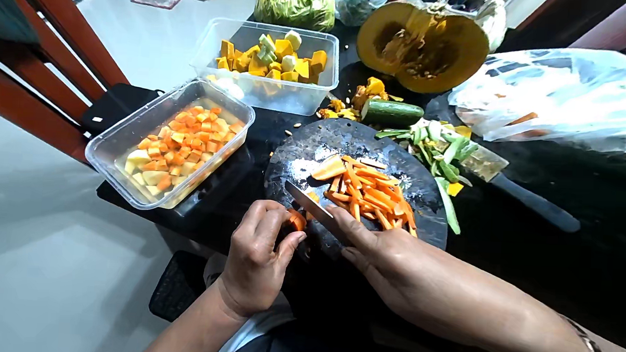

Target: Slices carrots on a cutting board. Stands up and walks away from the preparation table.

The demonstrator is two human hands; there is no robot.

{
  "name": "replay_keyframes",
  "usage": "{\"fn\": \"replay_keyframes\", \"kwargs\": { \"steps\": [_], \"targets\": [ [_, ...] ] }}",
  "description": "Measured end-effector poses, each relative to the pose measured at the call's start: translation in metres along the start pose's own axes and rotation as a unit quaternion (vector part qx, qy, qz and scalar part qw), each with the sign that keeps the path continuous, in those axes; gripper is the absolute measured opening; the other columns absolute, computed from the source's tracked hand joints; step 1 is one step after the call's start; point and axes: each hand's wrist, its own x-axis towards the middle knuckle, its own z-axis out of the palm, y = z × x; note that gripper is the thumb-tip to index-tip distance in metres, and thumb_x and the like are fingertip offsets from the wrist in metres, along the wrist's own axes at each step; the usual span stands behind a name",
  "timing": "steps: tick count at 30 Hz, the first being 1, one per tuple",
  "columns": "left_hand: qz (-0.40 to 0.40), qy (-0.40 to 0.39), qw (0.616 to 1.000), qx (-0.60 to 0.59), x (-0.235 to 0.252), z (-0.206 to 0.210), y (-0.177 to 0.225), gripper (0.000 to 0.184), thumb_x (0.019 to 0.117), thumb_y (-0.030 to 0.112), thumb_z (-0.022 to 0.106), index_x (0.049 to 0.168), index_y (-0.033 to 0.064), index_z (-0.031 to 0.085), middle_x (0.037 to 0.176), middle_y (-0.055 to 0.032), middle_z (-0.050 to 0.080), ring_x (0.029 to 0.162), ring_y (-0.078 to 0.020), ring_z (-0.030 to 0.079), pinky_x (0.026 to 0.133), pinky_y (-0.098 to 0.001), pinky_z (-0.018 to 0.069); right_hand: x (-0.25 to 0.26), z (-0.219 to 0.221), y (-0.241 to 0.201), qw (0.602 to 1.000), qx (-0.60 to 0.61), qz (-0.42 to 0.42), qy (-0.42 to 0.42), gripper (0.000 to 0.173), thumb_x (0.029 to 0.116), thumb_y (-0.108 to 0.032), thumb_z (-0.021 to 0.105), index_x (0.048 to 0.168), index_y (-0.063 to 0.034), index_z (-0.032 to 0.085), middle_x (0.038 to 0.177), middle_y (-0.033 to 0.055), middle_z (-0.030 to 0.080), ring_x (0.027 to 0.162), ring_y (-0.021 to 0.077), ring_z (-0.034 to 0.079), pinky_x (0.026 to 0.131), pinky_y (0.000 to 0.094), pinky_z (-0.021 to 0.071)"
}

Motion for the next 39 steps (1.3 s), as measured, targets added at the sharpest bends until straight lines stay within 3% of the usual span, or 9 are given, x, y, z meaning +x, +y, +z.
{"fn": "replay_keyframes", "kwargs": {
  "steps": [12, 15, 18, 24, 27, 30, 32, 36, 39],
  "targets": [
    [0.017, 0.012, 1.0, 0.016, -0.002, 0.004, 0.0, 0.018, 0.0935, 0.013, 0.072, 0.096, -0.0041, 0.069, 0.099, -0.0135, 0.061, 0.094, -0.0108, 0.062, 0.087, -0.0162, 0.052, 0.005, 0.008, -0.003, 0.998, -0.003, -0.016, -0.053, 0.054, 0.0973, -0.012, 0.049, 0.146, 0.0113, 0.045, 0.056, -0.0004, 0.048, 0.046, 0.0172, 0.052, 0.043, 0.0324, 0.0453],
    [0.02, 0.004, 0.999, 0.026, 0.0, 0.004, -0.001, 0.018, 0.092, 0.014, 0.073, 0.094, -0.0031, 0.07, 0.098, -0.0143, 0.063, 0.094, -0.012, 0.064, 0.087, -0.0173, 0.0534, 0.017, 0.004, -0.003, 0.993, 0.047, 0.026, -0.108, 0.052, 0.1016, -0.013, 0.047, 0.15, 0.0066, 0.042, 0.063, 0.0033, 0.053, 0.055, 0.0199, 0.056, 0.051, 0.0353, 0.0483],
    [0.011, -0.011, 0.997, 0.069, 0.001, 0.001, -0.001, 0.022, 0.0918, 0.02, 0.071, 0.099, -0.0002, 0.069, 0.102, -0.0142, 0.065, 0.1, -0.0178, 0.064, 0.091, -0.0249, 0.0541, 0.019, -0.006, 0.007, 0.975, 0.166, 0.068, -0.131, 0.05, 0.1061, -0.017, 0.044, 0.154, -0.0015, 0.042, 0.073, 0.0053, 0.059, 0.055, 0.0114, 0.055, 0.053, 0.028, 0.0493],
    [-0.047, -0.135, 0.974, 0.176, 0.024, 0.008, 0.009, 0.09, 0.089, 0.069, 0.059, 0.139, -0.0056, 0.058, 0.146, -0.0298, 0.05, 0.137, -0.0498, 0.045, 0.112, -0.0605, 0.0386, 0.001, -0.03, 0.03, 0.979, 0.2, 0.017, 0.037, 0.049, 0.1041, -0.018, 0.045, 0.151, -0.0033, 0.046, 0.064, -0.0049, 0.054, 0.045, -0.0016, 0.049, 0.042, 0.0171, 0.0455],
    [-0.108, -0.221, 0.953, 0.178, 0.042, 0.018, 0.025, 0.096, 0.0833, 0.068, 0.068, 0.14, -0.008, 0.055, 0.151, -0.0338, 0.043, 0.144, -0.0536, 0.035, 0.117, -0.062, 0.0309, 0.0, -0.04, 0.035, 0.978, 0.184, -0.029, 0.097, 0.05, 0.1044, -0.016, 0.044, 0.153, -0.0036, 0.044, 0.064, -0.0055, 0.054, 0.048, -0.004, 0.049, 0.044, 0.0137, 0.0452],
    [-0.088, -0.266, 0.942, 0.183, 0.052, 0.032, 0.039, 0.055, 0.094, 0.044, 0.068, 0.12, -0.0044, 0.065, 0.133, -0.0286, 0.058, 0.132, -0.0476, 0.051, 0.11, -0.0561, 0.0426, -0.001, -0.04, 0.041, 0.971, 0.184, -0.051, 0.142, 0.048, 0.1057, -0.016, 0.044, 0.152, -0.0037, 0.043, 0.066, -0.0043, 0.056, 0.049, -0.0027, 0.051, 0.045, 0.0145, 0.0475],
    [-0.023, -0.235, 0.953, 0.189, 0.048, 0.039, 0.037, 0.032, 0.0961, 0.031, 0.064, 0.106, 0.0013, 0.069, 0.109, -0.0201, 0.065, 0.111, -0.0418, 0.062, 0.092, -0.0532, 0.0517, -0.005, -0.039, 0.045, 0.971, 0.167, -0.059, 0.158, 0.05, 0.1047, -0.017, 0.044, 0.153, -0.0038, 0.043, 0.064, -0.0046, 0.054, 0.047, -0.0025, 0.05, 0.043, 0.015, 0.0463],
    [0.079, -0.133, 0.967, 0.204, 0.036, 0.043, 0.025, 0.019, 0.0928, 0.021, 0.062, 0.085, 0.0039, 0.067, 0.083, -0.0123, 0.063, 0.08, -0.031, 0.064, 0.064, -0.0408, 0.0541, -0.01, -0.043, 0.049, 0.967, 0.154, -0.077, 0.188, 0.047, 0.1065, -0.021, 0.046, 0.151, -0.0055, 0.046, 0.065, -0.0012, 0.056, 0.048, 0.0003, 0.051, 0.043, 0.0174, 0.0458],
    [0.134, -0.097, 0.956, 0.244, 0.035, 0.043, 0.025, 0.02, 0.0916, 0.017, 0.06, 0.076, 0.0037, 0.063, 0.075, -0.0107, 0.06, 0.066, -0.0242, 0.064, 0.054, -0.0318, 0.0533, -0.013, -0.046, 0.049, 0.96, 0.164, -0.087, 0.209, 0.046, 0.1072, -0.019, 0.046, 0.151, -0.0064, 0.045, 0.065, 0.0006, 0.057, 0.049, 0.0008, 0.052, 0.045, 0.0167, 0.0461]
  ]
}}
